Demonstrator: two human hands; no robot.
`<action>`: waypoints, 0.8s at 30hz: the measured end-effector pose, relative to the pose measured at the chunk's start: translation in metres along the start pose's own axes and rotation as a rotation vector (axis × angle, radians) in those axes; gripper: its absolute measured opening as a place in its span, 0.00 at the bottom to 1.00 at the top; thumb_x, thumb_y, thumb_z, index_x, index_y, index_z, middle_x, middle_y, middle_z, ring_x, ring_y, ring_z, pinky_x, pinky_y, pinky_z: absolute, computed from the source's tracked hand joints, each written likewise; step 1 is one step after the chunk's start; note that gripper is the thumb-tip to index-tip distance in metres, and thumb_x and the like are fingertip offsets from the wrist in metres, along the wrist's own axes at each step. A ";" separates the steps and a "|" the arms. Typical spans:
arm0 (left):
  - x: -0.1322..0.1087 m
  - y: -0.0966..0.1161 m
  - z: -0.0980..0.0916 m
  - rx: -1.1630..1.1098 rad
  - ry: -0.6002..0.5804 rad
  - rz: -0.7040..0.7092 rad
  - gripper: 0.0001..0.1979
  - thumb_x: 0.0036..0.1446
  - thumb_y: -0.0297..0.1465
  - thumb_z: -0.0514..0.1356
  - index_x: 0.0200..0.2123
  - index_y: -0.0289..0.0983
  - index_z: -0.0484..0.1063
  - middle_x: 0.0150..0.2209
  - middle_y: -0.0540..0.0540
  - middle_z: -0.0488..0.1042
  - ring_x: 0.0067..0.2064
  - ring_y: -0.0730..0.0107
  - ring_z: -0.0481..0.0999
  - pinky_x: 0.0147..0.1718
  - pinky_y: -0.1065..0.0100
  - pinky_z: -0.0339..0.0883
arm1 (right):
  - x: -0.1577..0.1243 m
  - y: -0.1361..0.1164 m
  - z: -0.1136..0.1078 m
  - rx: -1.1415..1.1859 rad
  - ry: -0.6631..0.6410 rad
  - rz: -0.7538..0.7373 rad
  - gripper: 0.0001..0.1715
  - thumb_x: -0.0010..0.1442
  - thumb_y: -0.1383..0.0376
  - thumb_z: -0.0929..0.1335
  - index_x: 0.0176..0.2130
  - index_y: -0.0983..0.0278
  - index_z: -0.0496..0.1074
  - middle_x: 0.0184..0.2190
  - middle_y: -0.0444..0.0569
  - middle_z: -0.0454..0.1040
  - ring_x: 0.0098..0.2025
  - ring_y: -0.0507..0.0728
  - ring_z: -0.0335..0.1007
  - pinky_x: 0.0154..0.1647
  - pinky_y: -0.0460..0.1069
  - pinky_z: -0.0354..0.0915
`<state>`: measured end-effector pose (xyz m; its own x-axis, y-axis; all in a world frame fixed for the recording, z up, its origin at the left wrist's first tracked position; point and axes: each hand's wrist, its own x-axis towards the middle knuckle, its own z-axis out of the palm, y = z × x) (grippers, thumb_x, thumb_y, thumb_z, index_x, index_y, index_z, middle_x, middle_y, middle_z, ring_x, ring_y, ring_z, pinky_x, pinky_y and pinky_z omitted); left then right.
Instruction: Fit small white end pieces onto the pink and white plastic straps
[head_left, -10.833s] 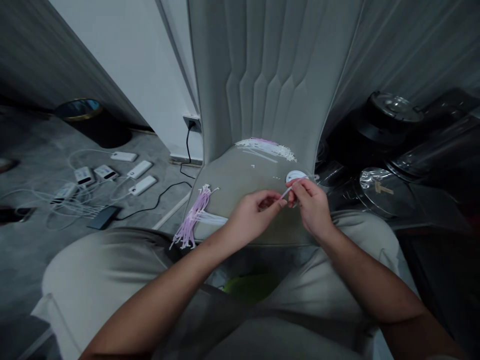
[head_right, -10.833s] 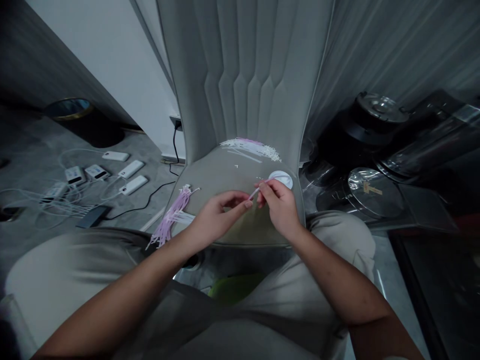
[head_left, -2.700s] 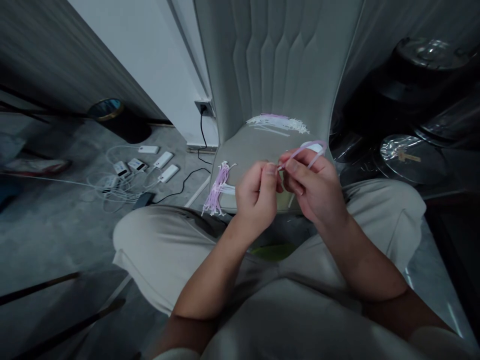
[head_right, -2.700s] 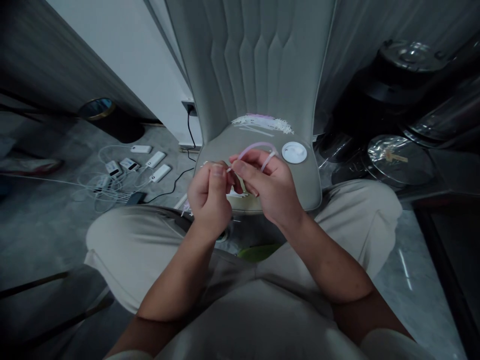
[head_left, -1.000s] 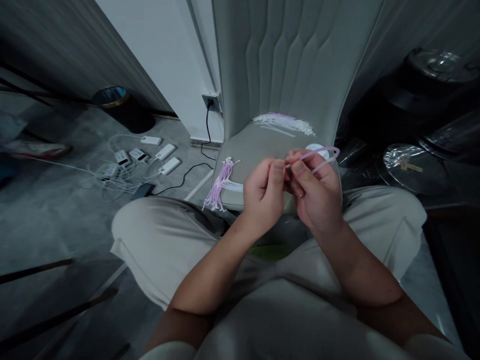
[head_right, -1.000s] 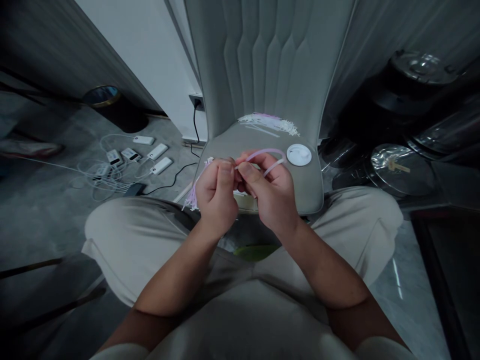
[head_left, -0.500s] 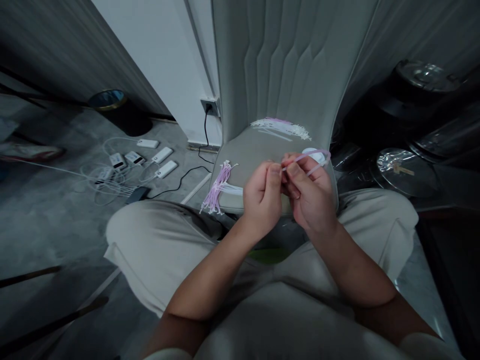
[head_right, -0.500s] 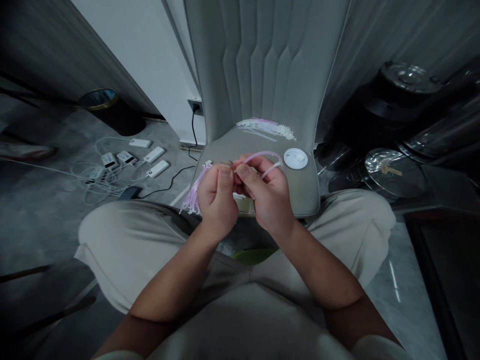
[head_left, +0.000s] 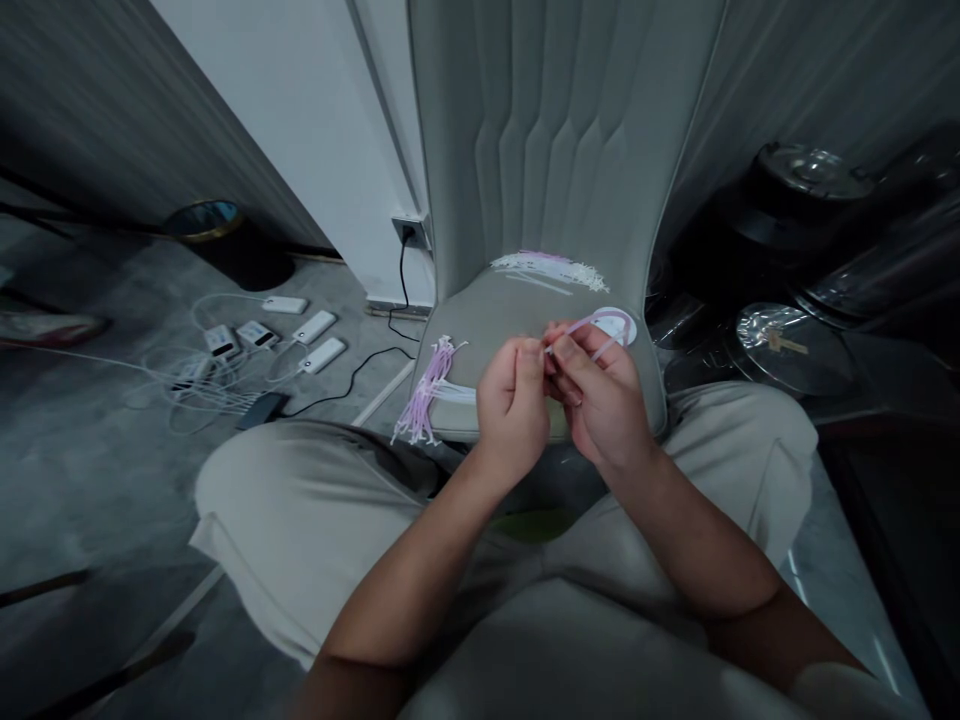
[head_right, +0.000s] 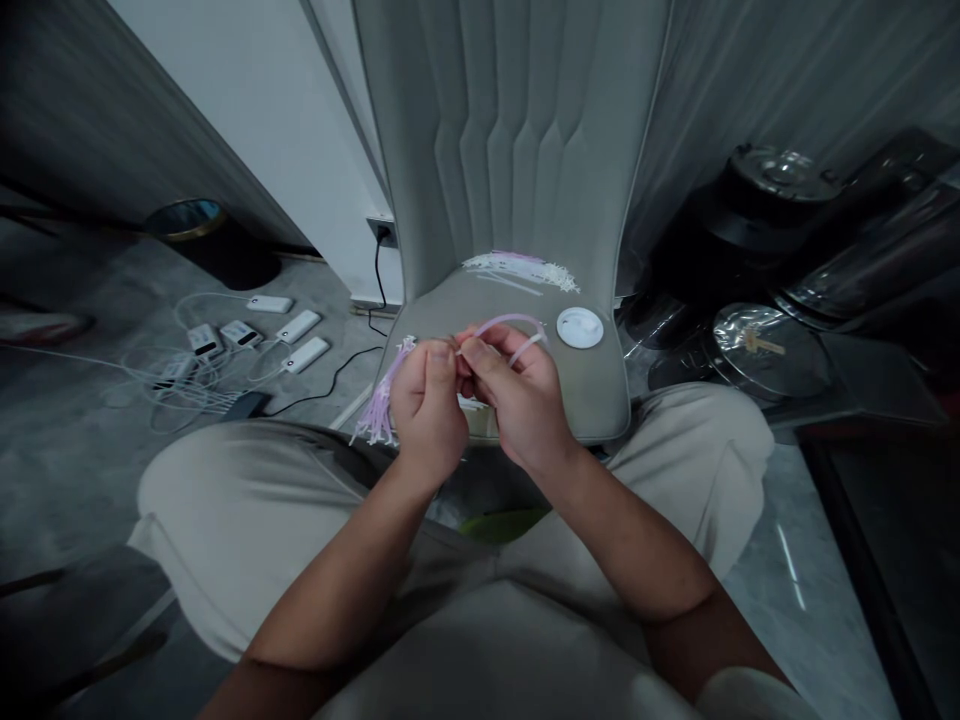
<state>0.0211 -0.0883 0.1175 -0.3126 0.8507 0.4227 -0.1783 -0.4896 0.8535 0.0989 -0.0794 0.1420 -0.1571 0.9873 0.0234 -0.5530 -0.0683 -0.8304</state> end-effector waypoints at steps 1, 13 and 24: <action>0.000 0.000 0.000 0.003 0.002 -0.002 0.18 0.66 0.39 0.53 0.25 0.36 0.64 0.23 0.53 0.62 0.23 0.80 0.62 0.22 0.78 0.61 | 0.000 0.000 0.000 0.006 0.001 0.000 0.09 0.55 0.62 0.73 0.33 0.64 0.73 0.22 0.37 0.68 0.16 0.41 0.52 0.20 0.39 0.59; -0.001 0.004 0.000 0.068 -0.006 0.025 0.18 0.67 0.38 0.52 0.25 0.36 0.64 0.22 0.53 0.65 0.23 0.81 0.66 0.22 0.78 0.62 | -0.001 0.002 -0.002 0.016 -0.001 -0.011 0.09 0.54 0.62 0.74 0.34 0.64 0.73 0.24 0.37 0.69 0.18 0.41 0.54 0.20 0.39 0.60; -0.003 0.007 0.000 0.111 0.025 0.030 0.19 0.67 0.39 0.52 0.25 0.36 0.64 0.23 0.53 0.66 0.24 0.82 0.66 0.23 0.79 0.60 | -0.003 0.001 -0.001 -0.017 -0.029 -0.038 0.08 0.54 0.62 0.73 0.32 0.63 0.73 0.26 0.38 0.69 0.19 0.42 0.55 0.22 0.40 0.61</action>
<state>0.0211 -0.0940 0.1221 -0.3392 0.8305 0.4417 -0.0648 -0.4891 0.8698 0.0996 -0.0819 0.1401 -0.1601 0.9845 0.0713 -0.5450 -0.0280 -0.8380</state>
